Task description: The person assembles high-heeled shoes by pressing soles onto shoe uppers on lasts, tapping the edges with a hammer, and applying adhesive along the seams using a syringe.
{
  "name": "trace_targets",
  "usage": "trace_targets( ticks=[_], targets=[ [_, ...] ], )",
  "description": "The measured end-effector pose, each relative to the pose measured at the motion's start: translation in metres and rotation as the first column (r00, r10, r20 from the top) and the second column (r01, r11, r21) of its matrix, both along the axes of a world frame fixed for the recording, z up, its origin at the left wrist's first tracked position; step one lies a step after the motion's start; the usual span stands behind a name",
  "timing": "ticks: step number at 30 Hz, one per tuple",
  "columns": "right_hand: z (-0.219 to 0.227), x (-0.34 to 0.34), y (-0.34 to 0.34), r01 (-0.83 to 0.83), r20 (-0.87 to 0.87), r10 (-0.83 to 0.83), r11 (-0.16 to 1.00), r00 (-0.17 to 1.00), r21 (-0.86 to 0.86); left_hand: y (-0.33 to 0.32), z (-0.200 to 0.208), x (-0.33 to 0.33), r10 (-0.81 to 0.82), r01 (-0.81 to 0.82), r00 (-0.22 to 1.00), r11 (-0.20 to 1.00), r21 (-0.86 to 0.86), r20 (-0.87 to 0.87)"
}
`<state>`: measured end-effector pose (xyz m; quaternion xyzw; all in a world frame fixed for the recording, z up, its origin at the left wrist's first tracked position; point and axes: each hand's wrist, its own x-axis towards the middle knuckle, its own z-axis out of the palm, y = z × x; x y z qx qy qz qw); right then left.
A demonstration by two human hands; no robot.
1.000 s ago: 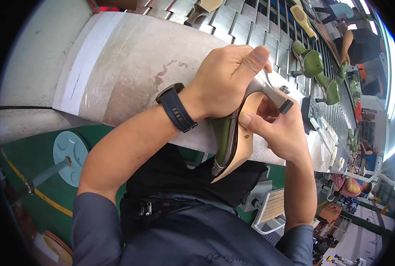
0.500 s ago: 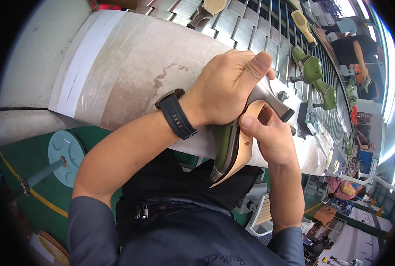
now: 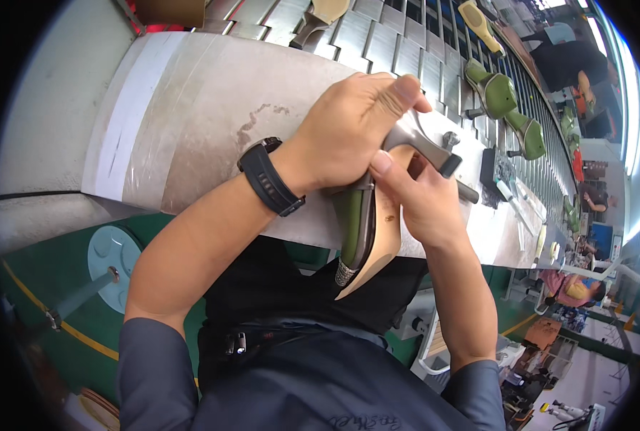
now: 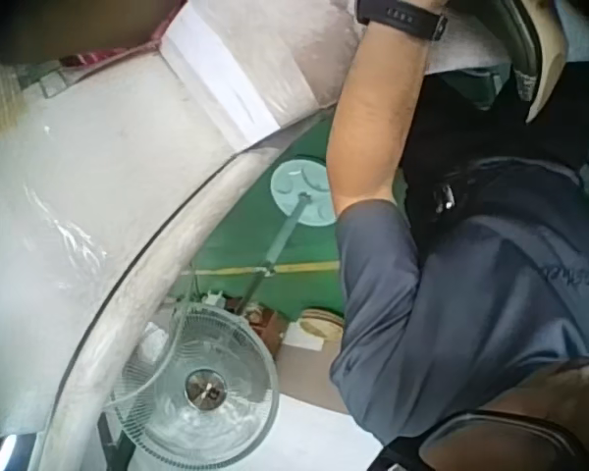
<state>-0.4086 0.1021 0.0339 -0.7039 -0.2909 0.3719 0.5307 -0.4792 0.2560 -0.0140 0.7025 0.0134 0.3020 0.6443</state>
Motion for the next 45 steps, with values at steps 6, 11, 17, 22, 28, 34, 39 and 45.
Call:
trace_targets(
  ticks=[6,11,17,22,28,34,39,45],
  targets=[
    [-0.006,-0.008,-0.014,0.013,-0.091,-0.006,0.997,0.996,0.075,0.0,-0.005,0.0,-0.011,0.011,1.0,1.0,0.007,0.017],
    [-0.007,-0.023,-0.047,-0.099,-0.192,0.109,0.993,0.975,0.063,0.0,-0.004,-0.005,-0.005,0.005,1.0,1.0,0.016,0.027],
    [0.003,-0.03,-0.033,-0.025,-0.151,0.022,1.0,0.988,-0.019,-0.001,-0.007,-0.001,-0.008,0.008,1.0,1.0,-0.004,-0.017],
    [0.003,-0.015,-0.017,-0.054,-0.105,0.046,0.996,0.993,-0.075,0.0,-0.007,-0.001,-0.033,0.033,0.999,0.999,-0.031,0.015],
    [0.006,0.0,-0.009,-0.054,-0.045,0.054,0.999,0.998,-0.005,0.017,0.003,-0.018,-0.046,0.048,0.996,0.999,0.024,-0.071],
    [0.027,0.019,-0.045,-0.126,0.694,0.274,0.958,0.665,-0.257,-0.006,-0.011,-0.099,0.379,-0.386,0.921,0.872,0.3,0.085],
    [0.004,0.039,-0.062,-0.268,0.762,0.279,0.953,0.585,-0.142,-0.049,-0.006,-0.115,0.405,-0.354,0.914,0.793,0.496,0.005],
    [0.001,0.04,-0.065,-0.281,0.847,0.27,0.948,0.458,-0.149,-0.059,-0.025,-0.12,0.376,-0.351,0.924,0.763,0.543,0.068]
  ],
)
